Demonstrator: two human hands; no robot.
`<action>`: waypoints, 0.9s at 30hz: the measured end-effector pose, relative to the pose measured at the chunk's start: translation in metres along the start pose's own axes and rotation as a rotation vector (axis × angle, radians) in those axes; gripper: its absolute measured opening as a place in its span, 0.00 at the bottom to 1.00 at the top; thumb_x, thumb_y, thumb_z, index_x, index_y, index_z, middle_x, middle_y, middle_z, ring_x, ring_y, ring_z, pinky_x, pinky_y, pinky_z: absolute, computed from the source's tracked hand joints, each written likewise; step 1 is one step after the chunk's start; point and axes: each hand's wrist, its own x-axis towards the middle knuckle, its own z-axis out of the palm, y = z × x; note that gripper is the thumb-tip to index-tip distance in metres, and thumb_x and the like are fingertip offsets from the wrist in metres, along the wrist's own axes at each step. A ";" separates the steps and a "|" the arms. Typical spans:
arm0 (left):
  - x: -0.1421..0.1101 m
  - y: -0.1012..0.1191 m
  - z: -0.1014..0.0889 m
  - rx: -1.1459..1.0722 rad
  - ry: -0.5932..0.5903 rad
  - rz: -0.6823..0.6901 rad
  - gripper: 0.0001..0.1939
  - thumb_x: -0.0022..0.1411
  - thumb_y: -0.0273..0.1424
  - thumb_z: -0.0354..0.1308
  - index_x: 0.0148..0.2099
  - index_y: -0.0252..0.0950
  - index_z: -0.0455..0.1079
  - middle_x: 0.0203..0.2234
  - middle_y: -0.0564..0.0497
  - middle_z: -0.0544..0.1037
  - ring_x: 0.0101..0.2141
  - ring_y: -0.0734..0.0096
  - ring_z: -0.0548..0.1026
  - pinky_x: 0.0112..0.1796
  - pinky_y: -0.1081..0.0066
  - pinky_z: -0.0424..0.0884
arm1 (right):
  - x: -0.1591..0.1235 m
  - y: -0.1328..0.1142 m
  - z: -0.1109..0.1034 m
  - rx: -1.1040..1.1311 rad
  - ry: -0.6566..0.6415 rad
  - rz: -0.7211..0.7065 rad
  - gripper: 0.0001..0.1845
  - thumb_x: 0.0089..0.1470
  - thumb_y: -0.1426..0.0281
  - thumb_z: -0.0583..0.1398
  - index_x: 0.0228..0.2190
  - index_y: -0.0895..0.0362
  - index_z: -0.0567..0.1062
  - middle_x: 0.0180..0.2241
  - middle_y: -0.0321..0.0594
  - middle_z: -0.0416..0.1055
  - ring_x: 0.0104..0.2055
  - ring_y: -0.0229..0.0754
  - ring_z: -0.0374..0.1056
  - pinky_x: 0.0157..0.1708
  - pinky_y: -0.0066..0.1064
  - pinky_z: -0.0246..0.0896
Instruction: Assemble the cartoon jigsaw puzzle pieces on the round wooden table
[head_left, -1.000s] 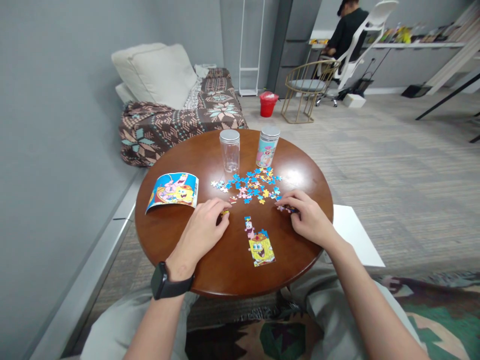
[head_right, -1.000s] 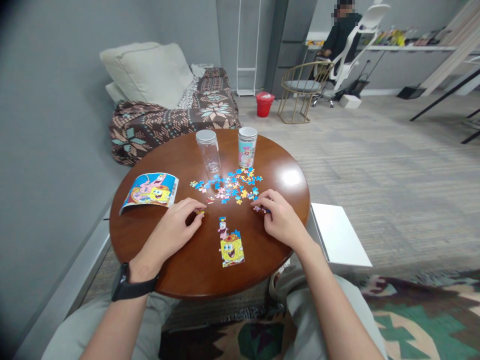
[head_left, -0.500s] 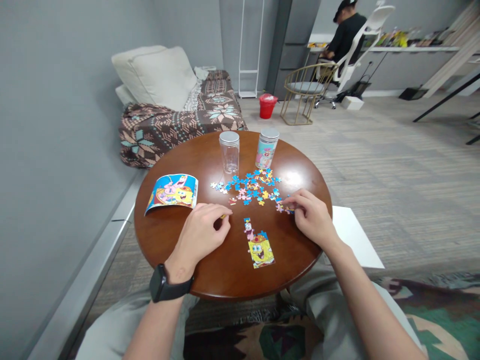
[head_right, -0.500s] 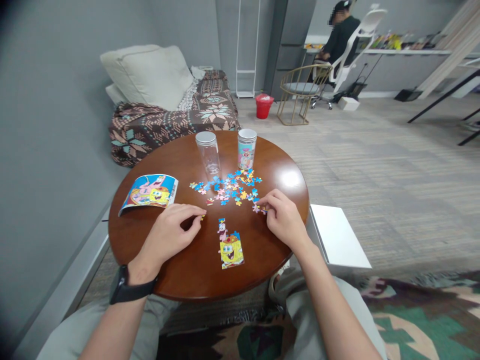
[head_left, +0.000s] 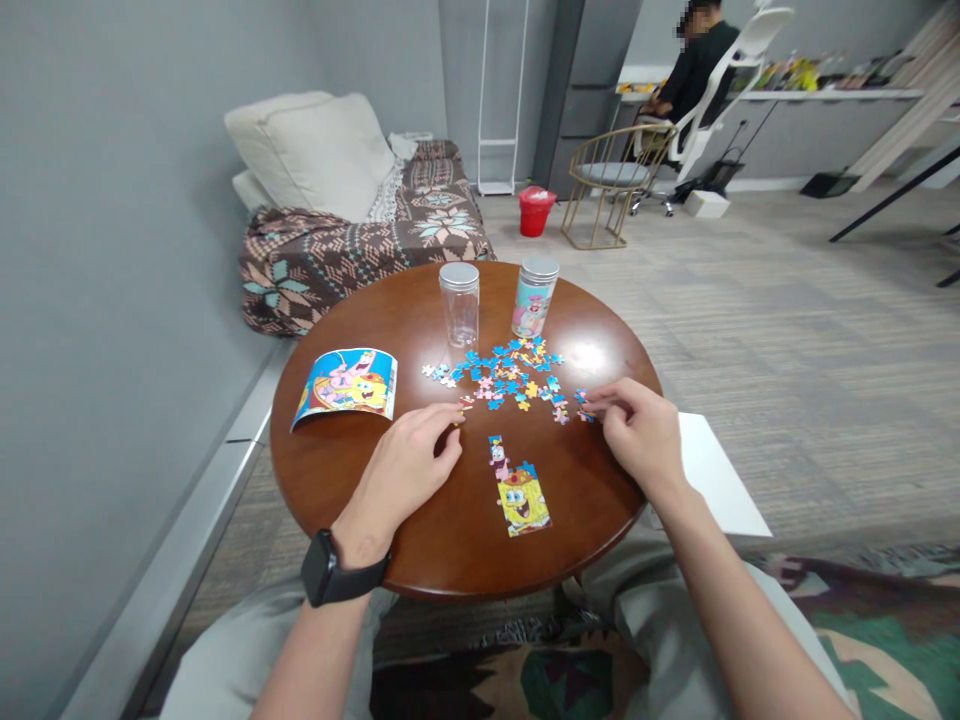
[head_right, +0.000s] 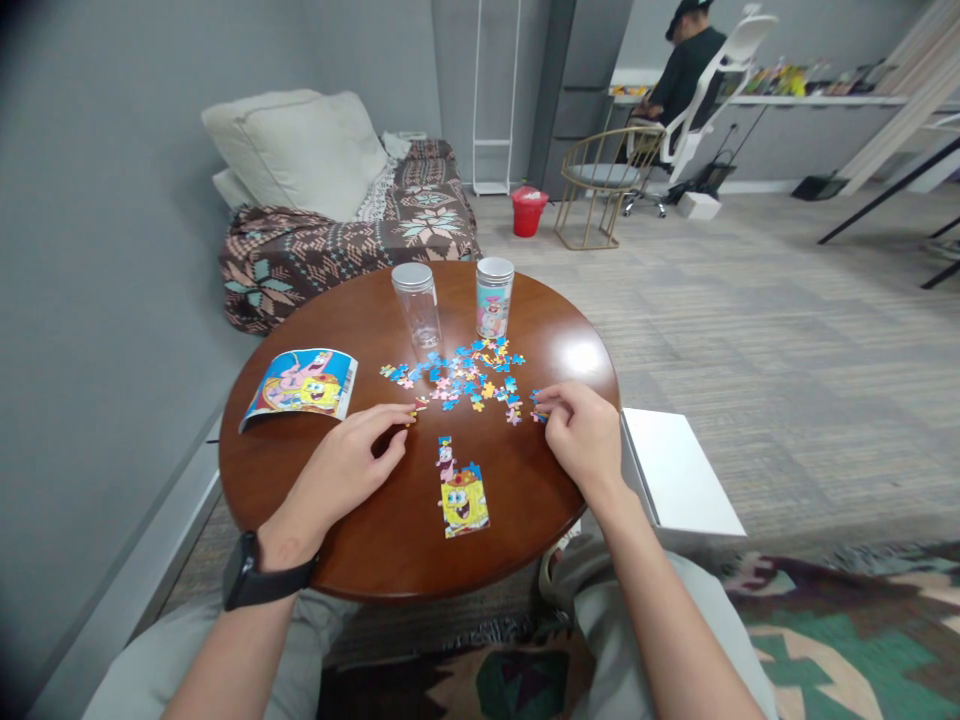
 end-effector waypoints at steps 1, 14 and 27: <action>0.000 -0.001 0.001 0.001 0.002 0.007 0.11 0.65 0.25 0.53 0.45 0.35 0.75 0.48 0.45 0.81 0.48 0.60 0.80 0.52 0.58 0.76 | 0.000 0.001 0.000 0.024 0.006 0.017 0.17 0.44 0.80 0.51 0.29 0.54 0.77 0.30 0.38 0.80 0.32 0.45 0.78 0.35 0.35 0.71; 0.003 -0.002 -0.001 0.071 -0.035 0.002 0.12 0.64 0.23 0.54 0.46 0.35 0.77 0.47 0.44 0.82 0.50 0.57 0.79 0.54 0.53 0.72 | 0.000 0.000 0.001 -0.003 0.045 0.078 0.15 0.44 0.78 0.52 0.27 0.54 0.77 0.30 0.40 0.80 0.32 0.46 0.78 0.35 0.36 0.70; 0.005 -0.005 0.003 0.057 -0.080 0.040 0.16 0.66 0.25 0.51 0.52 0.35 0.76 0.52 0.44 0.79 0.55 0.58 0.76 0.57 0.53 0.71 | 0.002 0.002 -0.001 -0.069 0.046 -0.029 0.17 0.44 0.78 0.51 0.28 0.54 0.78 0.30 0.41 0.77 0.33 0.45 0.73 0.35 0.36 0.67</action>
